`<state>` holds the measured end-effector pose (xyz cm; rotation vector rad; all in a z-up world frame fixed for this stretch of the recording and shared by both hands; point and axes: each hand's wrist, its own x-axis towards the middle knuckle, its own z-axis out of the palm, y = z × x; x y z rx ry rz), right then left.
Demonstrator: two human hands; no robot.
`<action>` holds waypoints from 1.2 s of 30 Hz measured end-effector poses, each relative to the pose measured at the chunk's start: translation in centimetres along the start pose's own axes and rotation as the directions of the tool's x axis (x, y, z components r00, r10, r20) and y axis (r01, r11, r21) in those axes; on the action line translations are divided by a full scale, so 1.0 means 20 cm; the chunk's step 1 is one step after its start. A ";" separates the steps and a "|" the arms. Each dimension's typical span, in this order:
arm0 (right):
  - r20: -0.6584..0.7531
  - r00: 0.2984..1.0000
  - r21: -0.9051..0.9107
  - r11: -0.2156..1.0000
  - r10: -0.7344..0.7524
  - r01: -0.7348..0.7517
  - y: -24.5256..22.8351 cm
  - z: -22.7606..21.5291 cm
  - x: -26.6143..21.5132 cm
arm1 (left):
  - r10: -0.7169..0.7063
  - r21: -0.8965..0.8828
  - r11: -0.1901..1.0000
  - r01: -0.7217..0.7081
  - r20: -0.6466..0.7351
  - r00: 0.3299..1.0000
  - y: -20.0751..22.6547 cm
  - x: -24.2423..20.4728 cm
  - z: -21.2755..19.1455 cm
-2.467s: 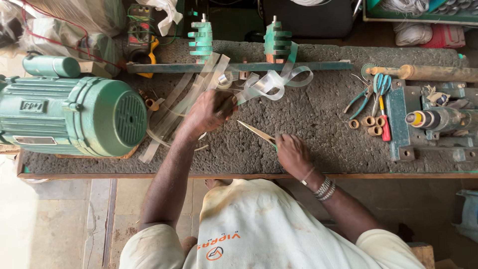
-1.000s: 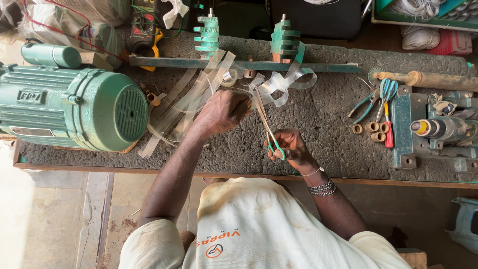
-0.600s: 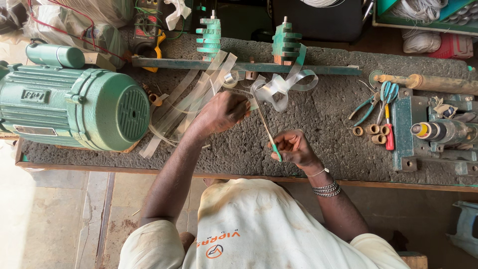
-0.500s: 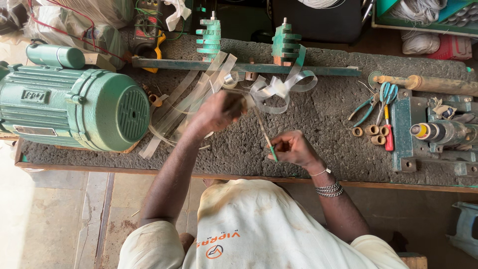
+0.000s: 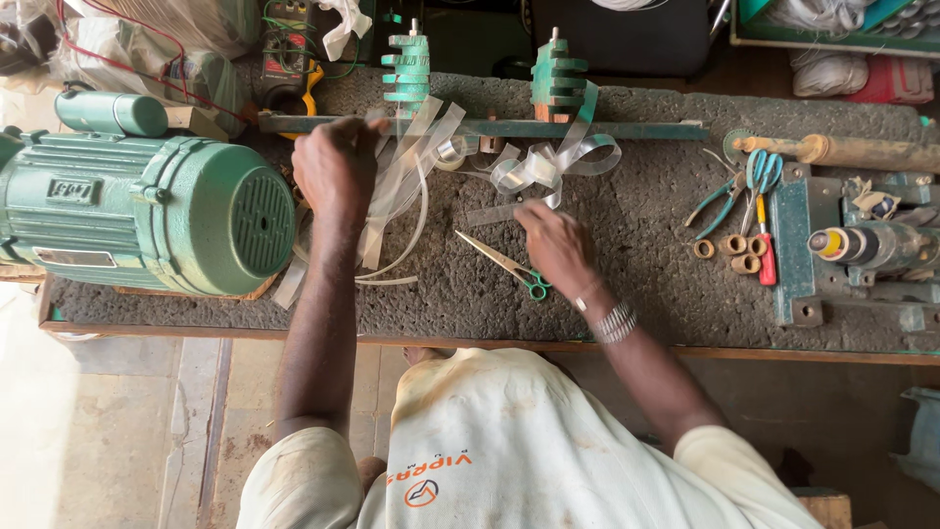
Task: The person repeatedly cuts short lengths of clear adhesive tape using green-handled scissors. The cut pieces are placed on the workbench next to a green electric motor and other tools.
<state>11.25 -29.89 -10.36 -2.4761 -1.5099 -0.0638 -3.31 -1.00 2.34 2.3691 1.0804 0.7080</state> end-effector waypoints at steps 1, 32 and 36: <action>0.037 0.999 -0.107 0.994 -0.009 0.013 0.02 0.04 0.03 | 0.035 -0.004 0.999 -0.035 -0.041 0.999 0.00 -0.01 -0.03; -0.388 0.920 0.811 0.495 0.056 0.312 -0.17 -0.36 0.06 | 0.462 -0.814 0.544 -0.201 0.091 0.882 0.53 -0.46 0.09; -0.222 0.973 0.820 0.552 0.064 0.151 -0.20 -0.34 -0.09 | 0.484 -0.967 0.162 -0.197 -0.097 0.870 0.52 -0.47 0.03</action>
